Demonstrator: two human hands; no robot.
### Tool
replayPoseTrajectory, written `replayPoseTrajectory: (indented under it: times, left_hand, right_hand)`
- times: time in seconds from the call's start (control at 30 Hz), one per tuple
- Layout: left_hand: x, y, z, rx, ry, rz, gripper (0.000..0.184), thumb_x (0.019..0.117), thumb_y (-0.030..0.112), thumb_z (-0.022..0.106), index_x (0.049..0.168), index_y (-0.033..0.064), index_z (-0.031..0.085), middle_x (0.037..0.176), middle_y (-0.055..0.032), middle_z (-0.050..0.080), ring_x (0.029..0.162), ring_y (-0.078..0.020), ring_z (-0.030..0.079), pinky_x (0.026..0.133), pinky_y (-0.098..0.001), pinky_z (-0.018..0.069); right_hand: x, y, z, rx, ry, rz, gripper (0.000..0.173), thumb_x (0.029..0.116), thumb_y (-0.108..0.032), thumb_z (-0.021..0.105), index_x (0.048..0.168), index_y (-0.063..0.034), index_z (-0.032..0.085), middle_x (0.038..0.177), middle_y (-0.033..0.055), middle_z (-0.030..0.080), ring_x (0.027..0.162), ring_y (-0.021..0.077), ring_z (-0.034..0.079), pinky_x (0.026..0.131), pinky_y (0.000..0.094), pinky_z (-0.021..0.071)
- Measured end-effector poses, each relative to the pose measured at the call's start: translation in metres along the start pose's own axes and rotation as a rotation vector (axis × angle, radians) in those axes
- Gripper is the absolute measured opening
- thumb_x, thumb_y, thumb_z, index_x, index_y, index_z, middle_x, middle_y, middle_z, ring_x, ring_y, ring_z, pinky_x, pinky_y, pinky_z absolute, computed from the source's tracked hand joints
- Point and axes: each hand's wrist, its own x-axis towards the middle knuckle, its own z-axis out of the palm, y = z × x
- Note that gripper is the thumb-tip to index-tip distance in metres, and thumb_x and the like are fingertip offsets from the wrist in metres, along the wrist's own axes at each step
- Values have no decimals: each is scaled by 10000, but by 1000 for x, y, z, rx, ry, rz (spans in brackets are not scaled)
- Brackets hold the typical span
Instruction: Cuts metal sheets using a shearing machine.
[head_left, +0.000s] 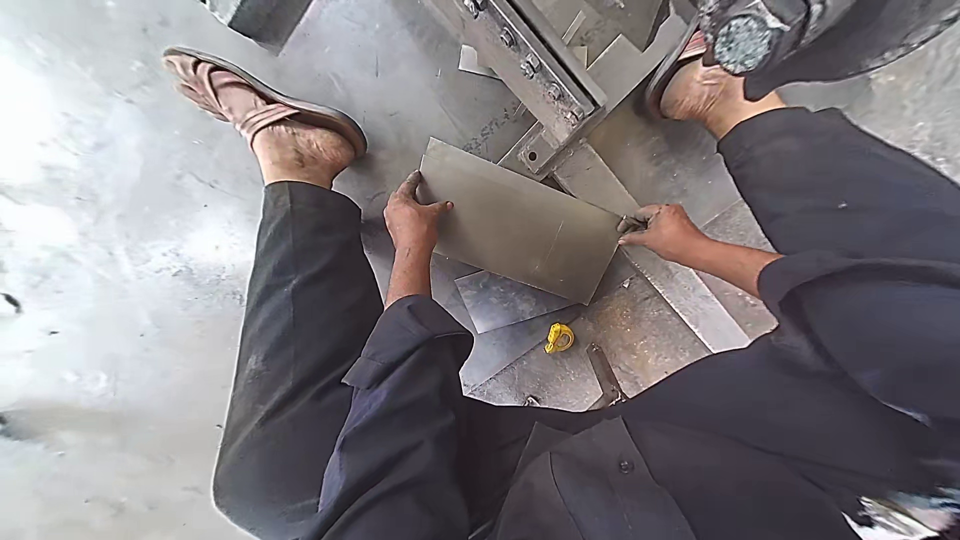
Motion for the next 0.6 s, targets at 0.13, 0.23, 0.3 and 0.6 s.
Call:
replayPoseTrajectory:
  times: [0.13,0.23,0.3,0.6]
  left_hand:
    - [7,0,0,45,-12,-34,808,746,146,909,1474,151,558,1283,-210,670,1169,-437,630,969,-652,495]
    - [29,-8,6,116,-20,-167,767,786,214,895,1478,153,571,1317,-187,670,1251,-377,615,1070,-633,439]
    - [31,-13,8,120,-18,-198,764,792,230,888,1483,163,570,1325,-178,669,1265,-360,609,1082,-621,435]
    - [19,6,0,73,-112,-354,755,861,197,852,1530,145,505,1464,-153,585,1383,-321,526,1171,-554,364]
  right_hand:
    - [3,2,-4,-60,-50,-45,161,912,-188,797,1030,-80,780,1003,132,740,957,293,705,912,535,540]
    - [5,5,-6,-92,-76,-89,171,924,-199,784,1044,-78,770,1022,134,733,976,293,700,923,515,541]
    - [7,6,-9,-105,-88,-109,165,921,-209,788,1031,-86,773,1014,124,738,975,281,704,919,506,545]
    - [20,15,-16,-28,-98,-196,184,883,-181,823,980,-32,774,966,157,726,927,309,700,880,529,543]
